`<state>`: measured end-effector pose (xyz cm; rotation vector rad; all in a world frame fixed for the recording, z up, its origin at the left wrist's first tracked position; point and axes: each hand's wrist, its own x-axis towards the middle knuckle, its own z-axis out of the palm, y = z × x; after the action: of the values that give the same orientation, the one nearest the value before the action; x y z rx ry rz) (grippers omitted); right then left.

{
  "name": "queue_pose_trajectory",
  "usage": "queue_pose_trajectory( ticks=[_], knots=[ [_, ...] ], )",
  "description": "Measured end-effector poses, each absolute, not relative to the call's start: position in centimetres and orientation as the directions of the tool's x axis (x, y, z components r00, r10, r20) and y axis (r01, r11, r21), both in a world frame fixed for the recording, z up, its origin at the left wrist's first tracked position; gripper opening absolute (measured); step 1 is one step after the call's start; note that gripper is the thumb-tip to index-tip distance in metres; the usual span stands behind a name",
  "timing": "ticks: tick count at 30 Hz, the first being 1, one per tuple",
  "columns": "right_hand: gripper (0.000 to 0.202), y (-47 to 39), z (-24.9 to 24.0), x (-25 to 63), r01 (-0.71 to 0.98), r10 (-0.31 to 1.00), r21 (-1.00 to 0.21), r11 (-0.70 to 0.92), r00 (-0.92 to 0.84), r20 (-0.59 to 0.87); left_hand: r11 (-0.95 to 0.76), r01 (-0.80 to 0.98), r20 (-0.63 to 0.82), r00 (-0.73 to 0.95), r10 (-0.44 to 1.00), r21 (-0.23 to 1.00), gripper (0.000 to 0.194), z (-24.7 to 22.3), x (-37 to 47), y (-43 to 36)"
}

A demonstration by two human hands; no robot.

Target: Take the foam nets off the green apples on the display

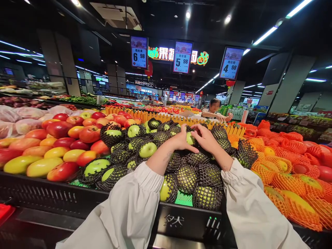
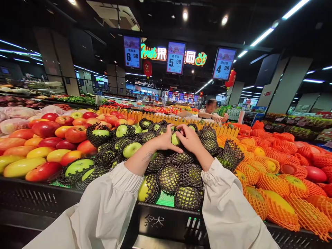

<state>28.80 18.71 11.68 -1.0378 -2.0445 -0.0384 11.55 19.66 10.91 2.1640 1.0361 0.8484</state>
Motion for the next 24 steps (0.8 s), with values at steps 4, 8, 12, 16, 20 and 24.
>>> queue_pose_trajectory(
  ticks=[4,8,12,16,20,24],
  knots=[
    [0.032,18.4,11.8,28.69,0.624,0.628,-0.374,0.686,-0.247,0.738,-0.503,0.451,0.296,0.454,0.84,0.737,0.154,10.95,11.61,19.58],
    [0.039,18.5,11.76,28.8,0.622,0.563,-0.347,0.702,-0.185,0.806,-0.516,0.411,0.32,0.456,0.83,0.752,0.145,10.88,11.61,19.89],
    [0.064,18.98,11.31,29.01,0.716,0.646,-0.26,0.648,-0.336,0.685,-0.55,0.333,0.342,0.512,0.788,0.766,0.149,10.58,11.52,20.42],
    [0.06,19.02,11.15,28.99,0.76,0.743,-0.227,0.61,-0.447,0.498,-0.527,0.316,0.322,0.518,0.792,0.789,0.158,10.55,11.56,20.43],
    [0.053,18.78,11.35,28.95,0.754,0.738,-0.21,0.622,-0.475,0.479,-0.513,0.397,0.287,0.503,0.815,0.761,0.149,10.76,11.64,20.0],
    [0.054,18.76,11.42,29.08,0.777,0.749,-0.186,0.601,-0.467,0.47,-0.511,0.413,0.272,0.511,0.815,0.754,0.141,10.7,11.59,19.8]
  ],
)
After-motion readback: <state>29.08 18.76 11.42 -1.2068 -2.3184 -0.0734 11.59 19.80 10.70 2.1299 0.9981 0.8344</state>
